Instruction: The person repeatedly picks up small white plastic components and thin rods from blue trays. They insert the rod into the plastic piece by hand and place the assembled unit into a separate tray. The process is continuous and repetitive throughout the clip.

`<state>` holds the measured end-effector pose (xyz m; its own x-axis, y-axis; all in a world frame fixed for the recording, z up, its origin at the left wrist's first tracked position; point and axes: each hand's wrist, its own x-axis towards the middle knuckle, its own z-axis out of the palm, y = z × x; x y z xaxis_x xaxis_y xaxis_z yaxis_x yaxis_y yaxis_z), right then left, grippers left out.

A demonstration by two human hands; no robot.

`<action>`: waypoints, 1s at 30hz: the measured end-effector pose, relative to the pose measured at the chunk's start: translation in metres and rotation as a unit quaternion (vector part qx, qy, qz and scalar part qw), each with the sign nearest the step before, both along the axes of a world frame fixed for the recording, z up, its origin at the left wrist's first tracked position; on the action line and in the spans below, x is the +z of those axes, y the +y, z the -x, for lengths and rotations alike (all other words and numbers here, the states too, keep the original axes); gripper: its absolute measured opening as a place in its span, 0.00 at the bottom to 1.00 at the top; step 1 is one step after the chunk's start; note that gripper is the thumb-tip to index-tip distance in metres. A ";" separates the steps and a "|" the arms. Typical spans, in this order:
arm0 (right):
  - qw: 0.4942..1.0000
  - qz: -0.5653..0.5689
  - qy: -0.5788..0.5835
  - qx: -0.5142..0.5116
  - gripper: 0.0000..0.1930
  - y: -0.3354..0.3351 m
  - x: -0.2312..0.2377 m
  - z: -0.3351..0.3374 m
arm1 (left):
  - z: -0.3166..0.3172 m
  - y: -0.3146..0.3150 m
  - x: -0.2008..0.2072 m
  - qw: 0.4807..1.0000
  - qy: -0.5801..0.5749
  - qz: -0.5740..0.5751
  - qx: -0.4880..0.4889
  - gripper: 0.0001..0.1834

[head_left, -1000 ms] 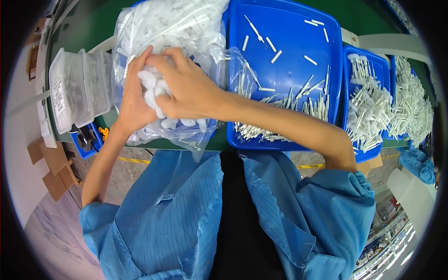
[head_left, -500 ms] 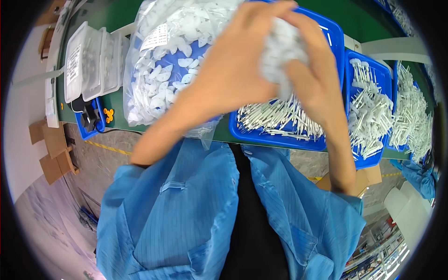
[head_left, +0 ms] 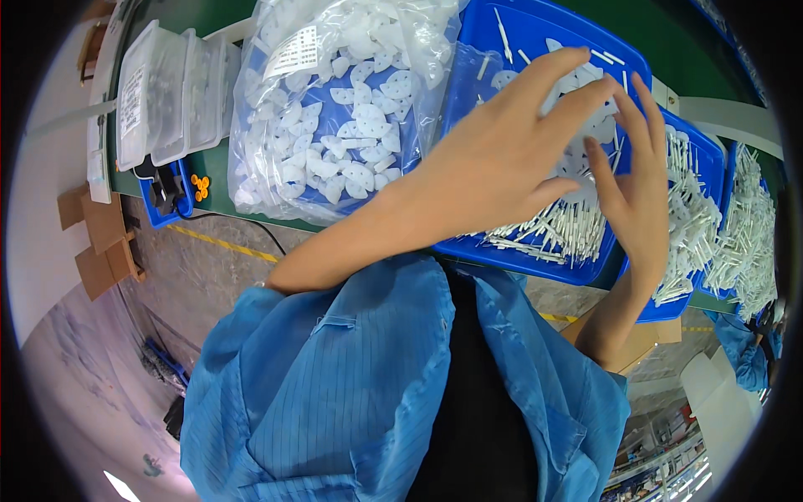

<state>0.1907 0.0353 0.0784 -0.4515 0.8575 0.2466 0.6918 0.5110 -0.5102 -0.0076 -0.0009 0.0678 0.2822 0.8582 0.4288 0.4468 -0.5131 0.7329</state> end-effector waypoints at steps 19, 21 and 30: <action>0.967 0.175 0.095 -0.159 0.14 -0.049 -0.031 0.017 | 0.108 -0.060 -0.028 0.937 0.308 0.083 0.139 0.22; 0.971 0.122 0.124 -0.162 0.13 -0.044 -0.040 0.021 | 0.111 -0.051 -0.028 0.938 0.303 0.073 0.153 0.22; 0.989 0.053 0.084 -0.106 0.07 -0.073 -0.012 0.019 | 0.099 -0.030 -0.001 0.935 0.055 -0.144 0.320 0.26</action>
<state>0.1716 -0.0377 0.0667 -0.2198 0.9535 0.2062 0.6790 0.3013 -0.6694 -0.1067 -0.0308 0.0663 -0.1922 0.7196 0.6673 0.7946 -0.2849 0.5361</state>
